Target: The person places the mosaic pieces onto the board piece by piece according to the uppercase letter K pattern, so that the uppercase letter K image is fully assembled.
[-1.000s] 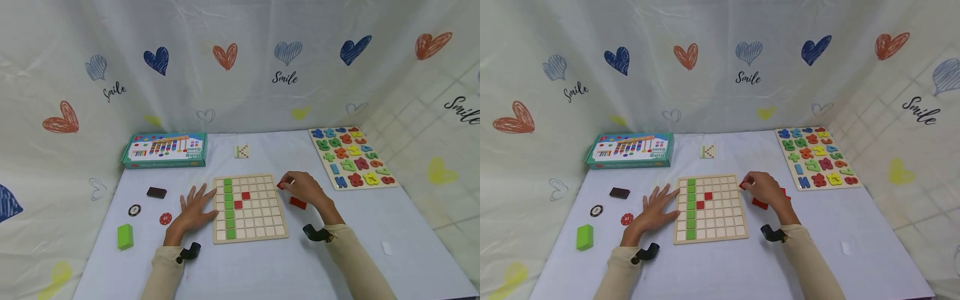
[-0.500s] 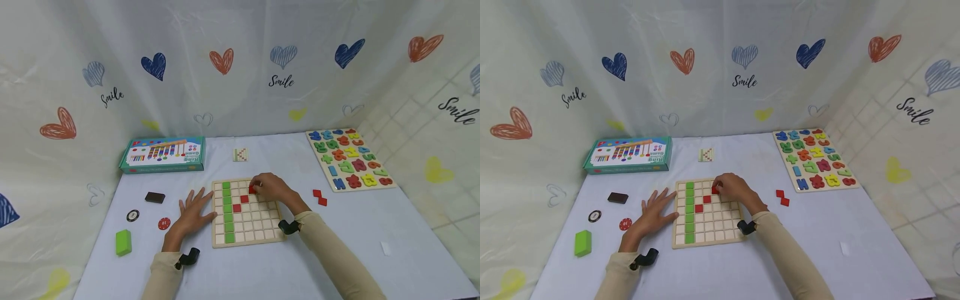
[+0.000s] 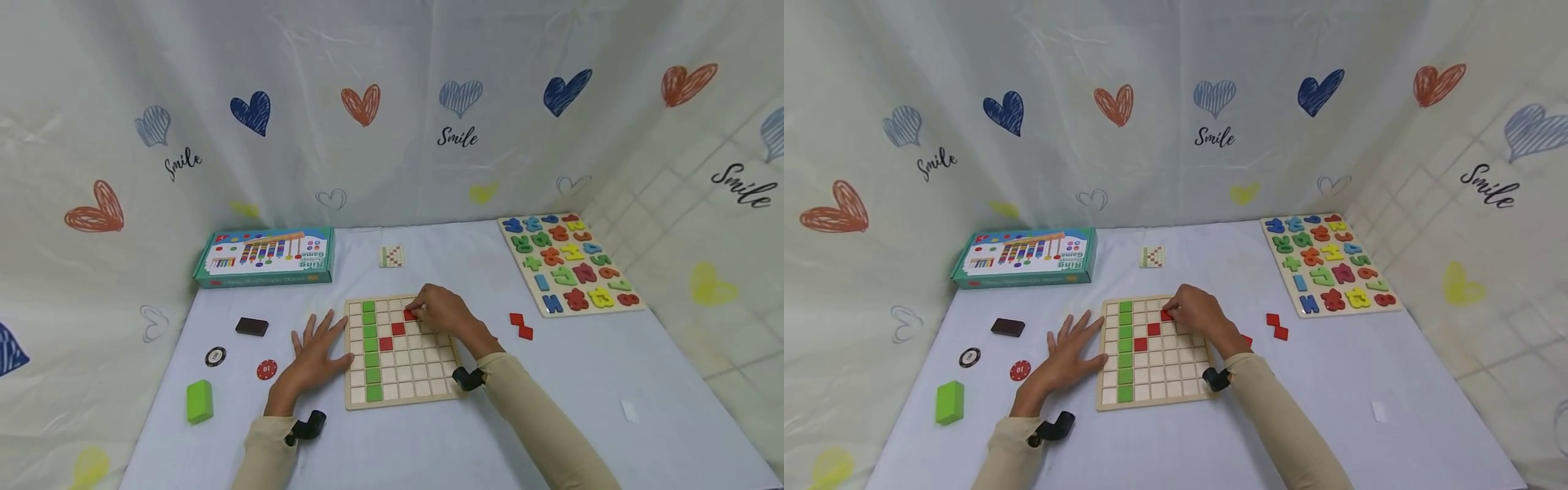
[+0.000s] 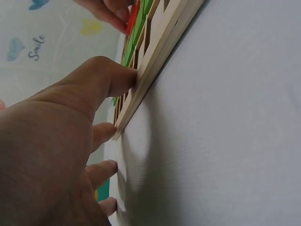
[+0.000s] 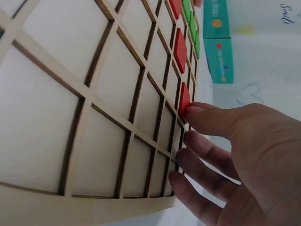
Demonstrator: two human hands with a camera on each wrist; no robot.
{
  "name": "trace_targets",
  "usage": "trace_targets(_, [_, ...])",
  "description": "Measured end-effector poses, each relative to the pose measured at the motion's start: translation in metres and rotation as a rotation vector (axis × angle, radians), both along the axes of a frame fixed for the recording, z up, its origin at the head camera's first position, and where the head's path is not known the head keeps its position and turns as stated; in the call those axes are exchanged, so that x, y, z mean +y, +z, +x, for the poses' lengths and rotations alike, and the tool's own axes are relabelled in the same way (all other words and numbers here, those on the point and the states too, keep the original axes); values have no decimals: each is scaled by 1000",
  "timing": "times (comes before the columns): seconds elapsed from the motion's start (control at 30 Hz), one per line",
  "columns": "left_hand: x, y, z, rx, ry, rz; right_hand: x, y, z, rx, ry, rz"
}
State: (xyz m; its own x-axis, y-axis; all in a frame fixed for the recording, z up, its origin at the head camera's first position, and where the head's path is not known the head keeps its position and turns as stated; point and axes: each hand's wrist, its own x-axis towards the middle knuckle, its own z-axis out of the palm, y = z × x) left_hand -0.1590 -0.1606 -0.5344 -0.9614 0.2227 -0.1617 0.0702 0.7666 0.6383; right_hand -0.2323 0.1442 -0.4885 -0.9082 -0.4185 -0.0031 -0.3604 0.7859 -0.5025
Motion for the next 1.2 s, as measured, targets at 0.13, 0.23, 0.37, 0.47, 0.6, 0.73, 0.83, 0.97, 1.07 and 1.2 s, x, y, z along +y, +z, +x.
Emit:
trace_targets(0.13, [2, 0, 1, -4, 11, 11, 1, -3, 1, 23, -6, 35])
trace_targets(0.23, [3, -1, 2, 0, 18, 21, 2, -6, 3, 20, -10, 40])
trace_targets(0.37, [4, -3, 3, 5, 12, 31, 4, -8, 6, -9, -26, 20])
trace_targets(0.47, [4, -3, 4, 6, 3, 29, 7, -8, 10, -6, -26, 15])
trace_targets(0.6, [3, -4, 4, 14, -6, 14, 14, -3, 14, 10, -39, -10])
trace_targets(0.73, [2, -5, 3, 8, -11, 5, 28, 7, 18, -10, -99, -44])
trace_targets(0.83, [1, -5, 3, -6, -15, 5, 47, 19, 20, -48, -149, -33])
trace_targets(0.97, [0, -3, 3, -12, -23, 8, 85, 37, 23, -112, -187, 40])
trace_targets(1.07, [-1, -3, 2, -6, -29, -1, 117, 45, 28, -174, -218, 109])
trace_targets(1.2, [-3, -2, 1, -4, -28, -19, 150, 48, 32, -268, -253, 173])
